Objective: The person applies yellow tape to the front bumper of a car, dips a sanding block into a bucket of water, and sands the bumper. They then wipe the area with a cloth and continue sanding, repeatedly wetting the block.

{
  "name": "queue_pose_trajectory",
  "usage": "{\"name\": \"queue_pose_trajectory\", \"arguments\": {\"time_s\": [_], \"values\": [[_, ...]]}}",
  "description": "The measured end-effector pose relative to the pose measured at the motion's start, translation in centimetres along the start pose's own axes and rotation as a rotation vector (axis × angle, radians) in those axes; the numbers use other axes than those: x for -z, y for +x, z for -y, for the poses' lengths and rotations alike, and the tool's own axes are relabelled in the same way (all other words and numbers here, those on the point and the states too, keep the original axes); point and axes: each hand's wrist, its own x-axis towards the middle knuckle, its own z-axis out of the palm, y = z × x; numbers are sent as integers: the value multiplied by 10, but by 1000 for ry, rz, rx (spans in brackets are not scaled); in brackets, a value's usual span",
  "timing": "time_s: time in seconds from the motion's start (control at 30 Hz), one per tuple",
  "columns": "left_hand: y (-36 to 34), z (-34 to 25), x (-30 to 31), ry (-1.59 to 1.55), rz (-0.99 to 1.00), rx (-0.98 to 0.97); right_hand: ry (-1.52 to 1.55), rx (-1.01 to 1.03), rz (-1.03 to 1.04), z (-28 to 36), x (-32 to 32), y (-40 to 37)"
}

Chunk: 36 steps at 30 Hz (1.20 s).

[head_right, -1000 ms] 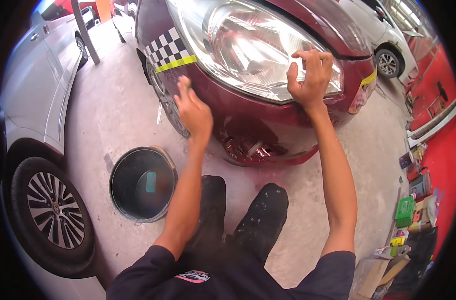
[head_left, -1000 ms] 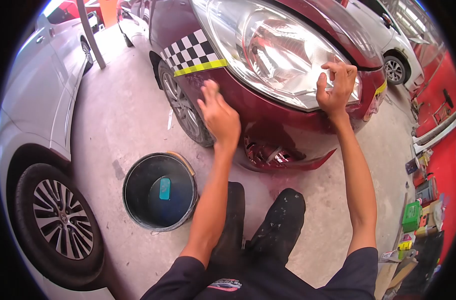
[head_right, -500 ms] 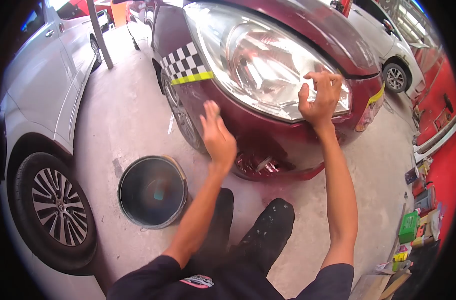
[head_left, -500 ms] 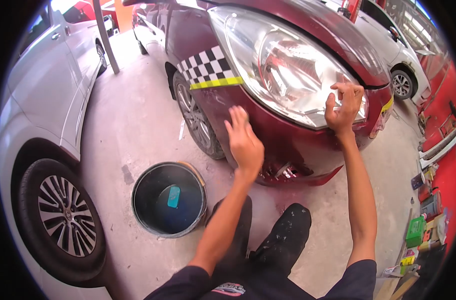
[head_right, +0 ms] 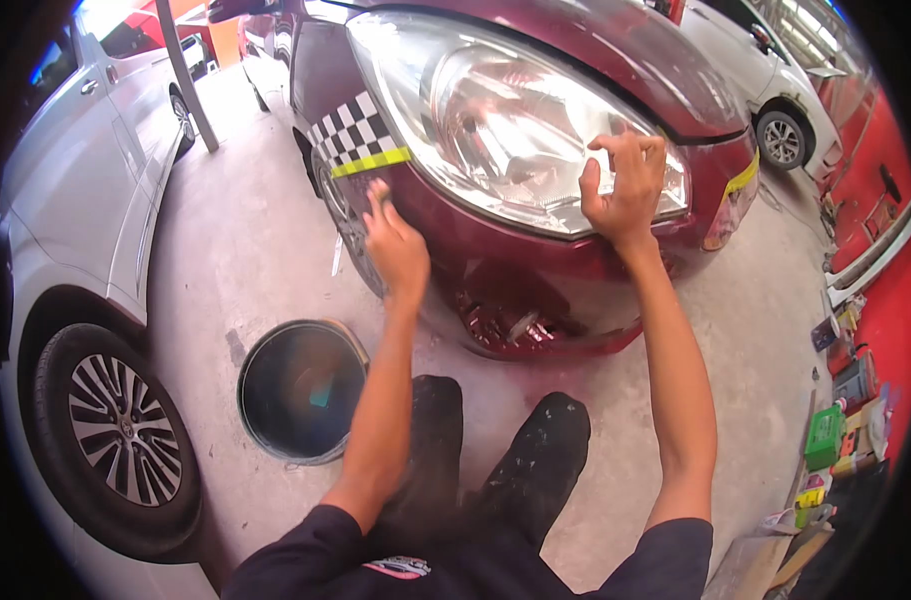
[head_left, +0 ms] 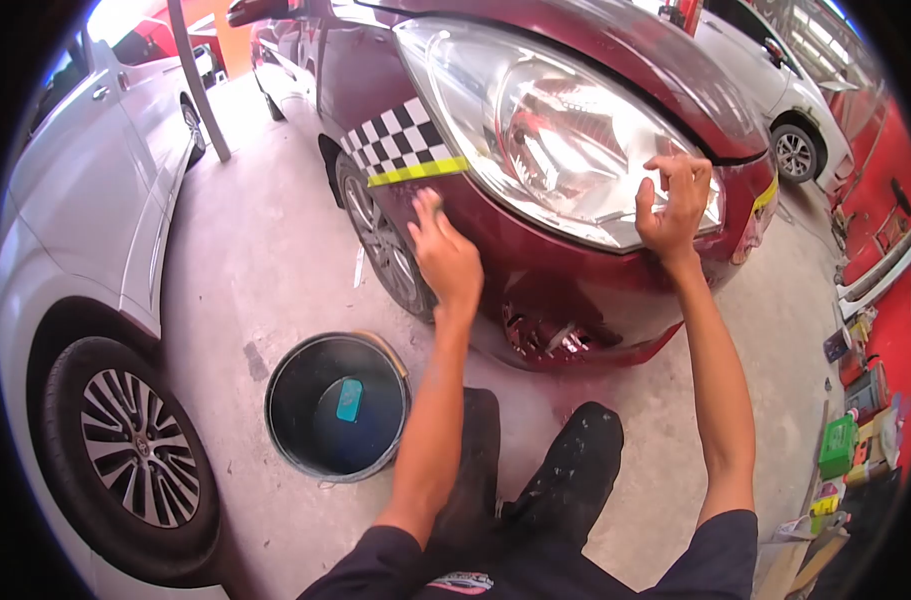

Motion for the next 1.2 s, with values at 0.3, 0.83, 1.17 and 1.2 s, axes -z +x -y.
{"name": "queue_pose_trajectory", "arguments": {"time_s": [0.3, 0.83, 1.17, 1.2], "values": [[-27, -11, 8, 13, 27, -122, -17, 14, -8, 2, 1, 4], [-53, -46, 16, -193, 67, -17, -3, 9, -18, 2, 0, 1], [-49, -38, 12, -162, 6, -61, -10, -2, -2, 2, 1, 2], [-73, -46, 18, -147, 150, -46, -15, -4, -1, 1, 1, 2]]}}
